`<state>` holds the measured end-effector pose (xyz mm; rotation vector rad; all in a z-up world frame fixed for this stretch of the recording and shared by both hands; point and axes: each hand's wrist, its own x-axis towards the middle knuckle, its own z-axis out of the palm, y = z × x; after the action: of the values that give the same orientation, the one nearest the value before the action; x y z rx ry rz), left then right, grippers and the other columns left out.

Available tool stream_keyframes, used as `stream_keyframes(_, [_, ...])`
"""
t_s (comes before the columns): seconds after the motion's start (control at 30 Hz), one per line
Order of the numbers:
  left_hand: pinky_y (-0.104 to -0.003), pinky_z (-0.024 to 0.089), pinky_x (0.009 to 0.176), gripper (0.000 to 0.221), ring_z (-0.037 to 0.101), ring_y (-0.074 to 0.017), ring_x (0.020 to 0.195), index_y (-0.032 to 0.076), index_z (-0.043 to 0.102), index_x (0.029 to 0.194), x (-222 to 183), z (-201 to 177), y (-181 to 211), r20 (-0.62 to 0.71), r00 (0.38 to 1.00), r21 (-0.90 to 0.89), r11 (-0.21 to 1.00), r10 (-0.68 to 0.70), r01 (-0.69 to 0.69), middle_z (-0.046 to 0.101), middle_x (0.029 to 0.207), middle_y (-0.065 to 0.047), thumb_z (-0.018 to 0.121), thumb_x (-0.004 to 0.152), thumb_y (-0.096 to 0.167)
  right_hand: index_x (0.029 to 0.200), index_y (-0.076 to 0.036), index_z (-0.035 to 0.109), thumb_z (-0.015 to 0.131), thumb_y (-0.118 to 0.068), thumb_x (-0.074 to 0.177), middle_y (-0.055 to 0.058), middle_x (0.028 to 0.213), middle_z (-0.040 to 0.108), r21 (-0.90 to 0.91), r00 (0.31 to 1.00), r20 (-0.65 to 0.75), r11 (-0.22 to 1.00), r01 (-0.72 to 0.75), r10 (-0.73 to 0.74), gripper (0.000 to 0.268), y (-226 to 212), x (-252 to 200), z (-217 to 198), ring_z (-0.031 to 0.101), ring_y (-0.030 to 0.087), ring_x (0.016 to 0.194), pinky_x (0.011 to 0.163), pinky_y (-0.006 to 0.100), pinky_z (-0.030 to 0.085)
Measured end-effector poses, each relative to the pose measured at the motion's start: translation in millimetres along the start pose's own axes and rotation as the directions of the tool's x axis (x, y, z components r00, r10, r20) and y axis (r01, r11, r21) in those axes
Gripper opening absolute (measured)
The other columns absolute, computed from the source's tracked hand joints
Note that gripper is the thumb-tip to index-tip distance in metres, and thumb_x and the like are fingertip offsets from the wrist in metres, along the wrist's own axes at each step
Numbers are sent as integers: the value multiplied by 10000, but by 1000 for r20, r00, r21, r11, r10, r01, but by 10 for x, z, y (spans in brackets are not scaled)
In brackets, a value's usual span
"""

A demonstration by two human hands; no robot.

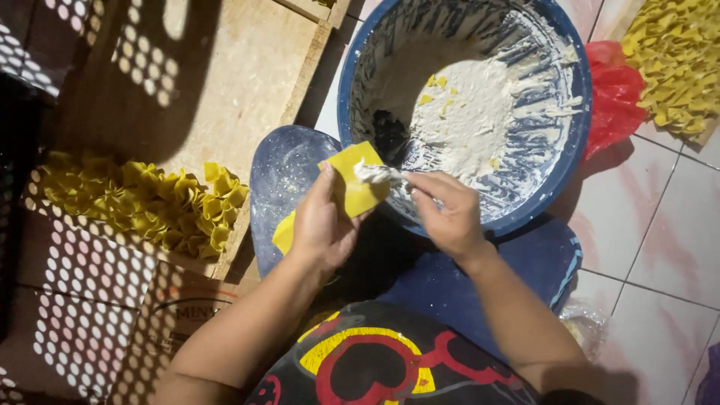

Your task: Manual assembly of dumplings by placing filling onto wrappers and folding them into shape.

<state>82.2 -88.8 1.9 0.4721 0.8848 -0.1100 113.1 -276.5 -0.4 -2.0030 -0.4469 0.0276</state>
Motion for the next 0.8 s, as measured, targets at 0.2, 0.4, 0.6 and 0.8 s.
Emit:
stream_keyframes(0.2, [-540, 580, 958, 415, 715, -369, 1004, 14, 597, 1235, 129, -47, -125, 27, 998, -163, 985, -54, 57, 682, 1149, -234, 470, 1065, 371, 1065, -3, 801, 744, 113, 863, 166, 935, 773, 7, 992, -104, 997, 74, -73, 239, -40, -48, 119, 759, 330, 841, 780, 424, 592])
stream_keyframes(0.4, [-528, 615, 892, 420, 717, -359, 955, -4, 567, 1258, 169, -66, 24, 51, 999, -208, 978, -11, 21, 672, 1110, -230, 479, 1060, 357, 1038, -17, 817, 757, 122, 859, 140, 909, 778, 25, 989, -114, 995, 98, -94, 235, 70, -63, 5, 759, 300, 801, 754, 408, 598])
stream_keyframes(0.6, [-477, 622, 928, 488, 739, -312, 941, 89, 629, 1291, 153, -144, 196, 108, 983, 51, 987, 149, -155, 711, 1109, -203, 488, 1022, 471, 1059, 64, 752, 680, 77, 957, 191, 902, 731, 20, 979, -156, 991, 136, -131, 126, 162, -42, -100, 721, 325, 732, 678, 386, 580])
stream_keyframes(0.8, [-469, 605, 895, 614, 744, -293, 942, 37, 632, 1361, -306, 349, -71, 229, 973, 216, 974, 17, -68, 729, 1121, -199, 459, 1007, 508, 975, -44, 793, 696, -236, 991, 132, 1050, 670, 161, 963, -148, 955, 250, -227, 216, -48, -17, -54, 658, 218, 748, 683, 336, 567])
